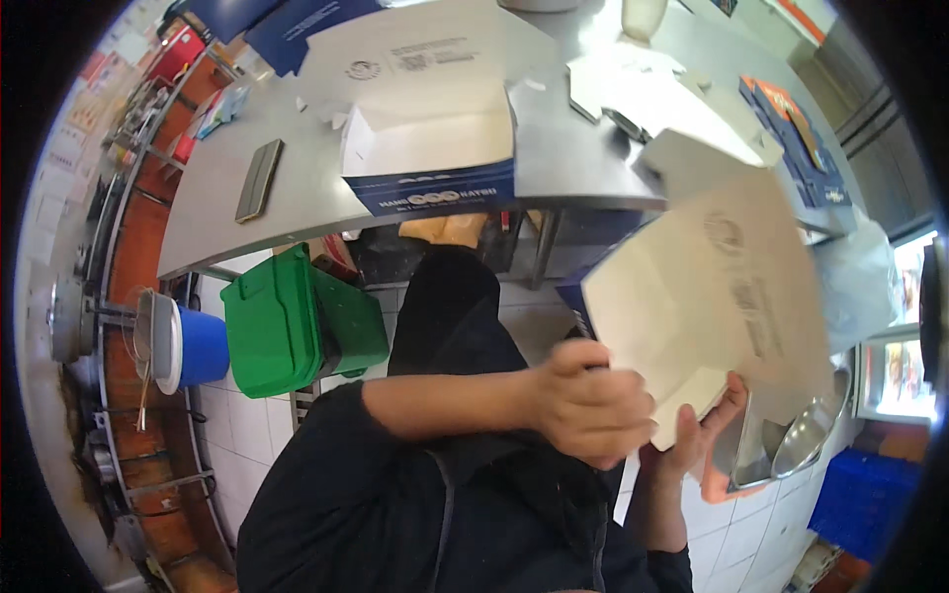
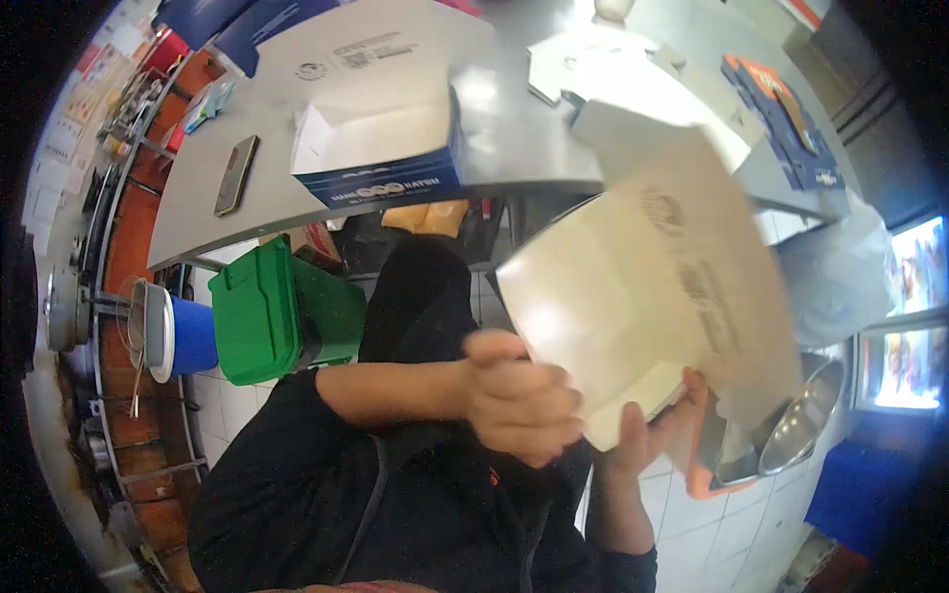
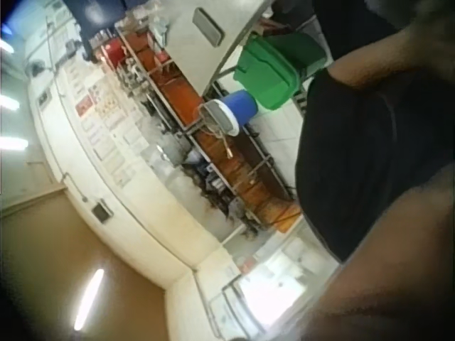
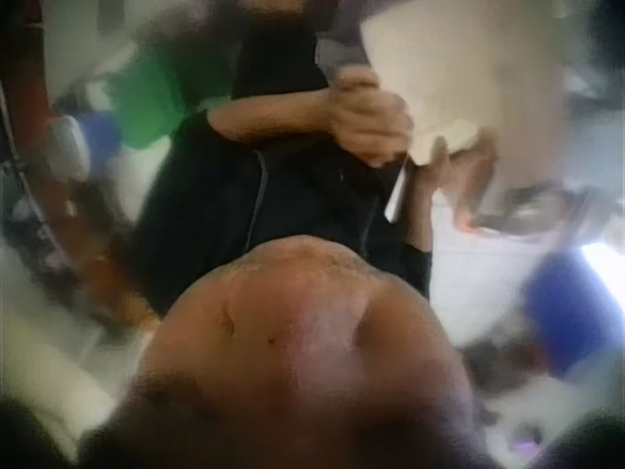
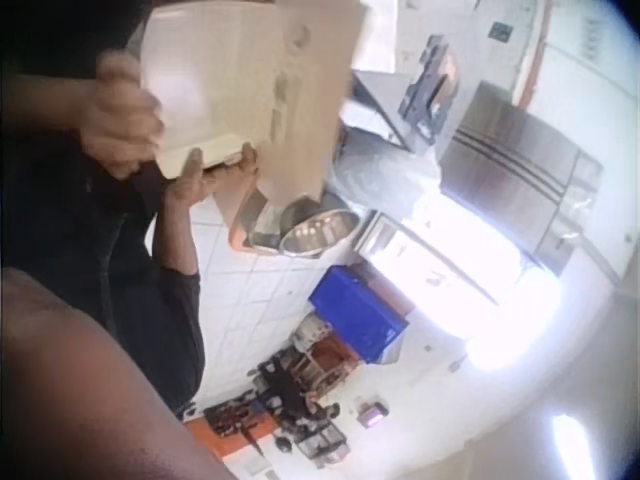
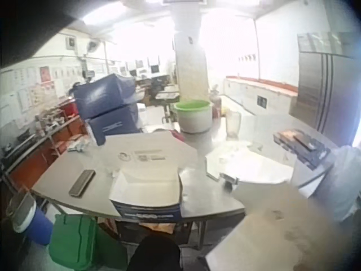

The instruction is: The person assembles cardboard takeout boxes by folding the pre-scored sides and securing the tabs by hand on a stainless steel counter.

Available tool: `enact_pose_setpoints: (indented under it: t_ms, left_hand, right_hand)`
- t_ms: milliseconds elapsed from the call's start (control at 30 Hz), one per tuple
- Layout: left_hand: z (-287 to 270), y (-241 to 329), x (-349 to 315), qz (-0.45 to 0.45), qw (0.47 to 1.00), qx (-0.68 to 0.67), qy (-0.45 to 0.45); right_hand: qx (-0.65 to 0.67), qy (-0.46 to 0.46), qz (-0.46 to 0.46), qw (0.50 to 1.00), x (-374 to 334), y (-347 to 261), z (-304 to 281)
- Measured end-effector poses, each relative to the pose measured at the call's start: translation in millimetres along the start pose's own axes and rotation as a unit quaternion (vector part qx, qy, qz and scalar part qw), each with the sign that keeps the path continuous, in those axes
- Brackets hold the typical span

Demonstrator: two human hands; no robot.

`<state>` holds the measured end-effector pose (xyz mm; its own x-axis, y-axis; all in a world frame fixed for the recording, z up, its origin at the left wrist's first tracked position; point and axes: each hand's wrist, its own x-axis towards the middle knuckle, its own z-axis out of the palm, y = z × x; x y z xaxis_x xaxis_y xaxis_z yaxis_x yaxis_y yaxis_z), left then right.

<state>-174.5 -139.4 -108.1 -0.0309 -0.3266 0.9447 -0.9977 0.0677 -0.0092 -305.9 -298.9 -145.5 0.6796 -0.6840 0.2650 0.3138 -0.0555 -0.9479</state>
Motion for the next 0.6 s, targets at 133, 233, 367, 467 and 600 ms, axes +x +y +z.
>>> enact_pose_setpoints:
  t_ms: [133, 233, 367, 467, 600]
  left_hand:
    - [-84.5, -65.2, -11.8, -0.075, 0.982, 0.148, 0.091]
    - [-146.3, -121.2, -24.1, -0.192, 0.943, 0.216, 0.163]
    - [-215.2, -174.4, -47.1, -0.384, 0.908, 0.149, 0.082]
    - [-233.7, -204.6, -59.1, -0.428, 0.901, -0.015, 0.073]
    - [-229.2, -212.5, -60.5, -0.471, 0.88, -0.058, 0.013]
  right_hand:
    - [0.085, -0.061, 0.034, 0.994, 57.2, -16.4, 8.4]
    - [0.112, -0.148, 0.045, 0.982, 104.4, -20.7, 39.9]
    - [0.157, -0.242, 0.077, 0.954, 149.7, -34.4, 131.9]
    - [0.159, -0.297, 0.089, 0.937, 175.5, -47.9, 196.3]
    - [0.064, -0.32, 0.043, 0.944, 193.2, -50.9, 248.7]
